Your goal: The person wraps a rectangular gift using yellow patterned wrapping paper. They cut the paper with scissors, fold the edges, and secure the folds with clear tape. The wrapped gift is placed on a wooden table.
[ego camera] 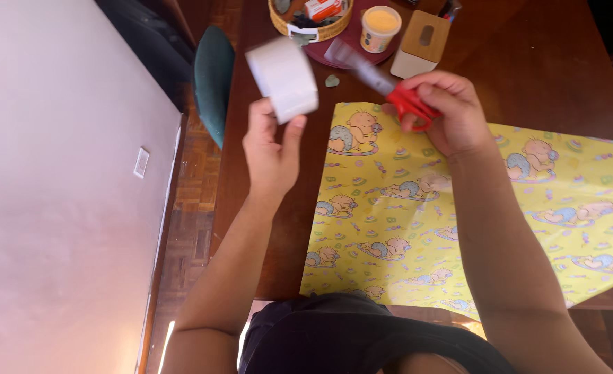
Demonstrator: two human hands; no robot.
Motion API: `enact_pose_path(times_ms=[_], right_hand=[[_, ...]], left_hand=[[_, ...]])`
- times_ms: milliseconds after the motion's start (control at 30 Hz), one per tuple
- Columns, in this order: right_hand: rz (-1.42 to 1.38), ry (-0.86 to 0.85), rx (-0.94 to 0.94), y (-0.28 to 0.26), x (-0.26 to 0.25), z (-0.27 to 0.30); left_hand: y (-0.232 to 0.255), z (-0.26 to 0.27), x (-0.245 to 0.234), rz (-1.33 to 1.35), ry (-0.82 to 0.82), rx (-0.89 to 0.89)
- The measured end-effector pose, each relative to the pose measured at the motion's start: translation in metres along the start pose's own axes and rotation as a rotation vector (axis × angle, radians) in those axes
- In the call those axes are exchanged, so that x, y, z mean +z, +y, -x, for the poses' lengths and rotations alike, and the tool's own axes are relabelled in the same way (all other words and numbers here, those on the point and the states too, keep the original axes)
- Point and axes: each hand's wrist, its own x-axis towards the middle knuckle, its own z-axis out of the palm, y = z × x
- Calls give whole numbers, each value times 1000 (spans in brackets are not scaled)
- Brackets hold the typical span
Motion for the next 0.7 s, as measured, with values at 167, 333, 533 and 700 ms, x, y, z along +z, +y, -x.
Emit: enact_pose_path(times_ms=[167,333,533,700], right_hand=[[-38,-21,-52,-15,31,-3],[-33,-50,-102,-17,38,-2],[135,-76,-148,-16,39,0],[206,-34,-150,-17,43,1]], left_hand=[[31,-6,25,-31,-170,2],[40,-16,43,-125,-308,143],[34,-20,58,-212,-385,188],[38,-24,67,-161,-371,142]])
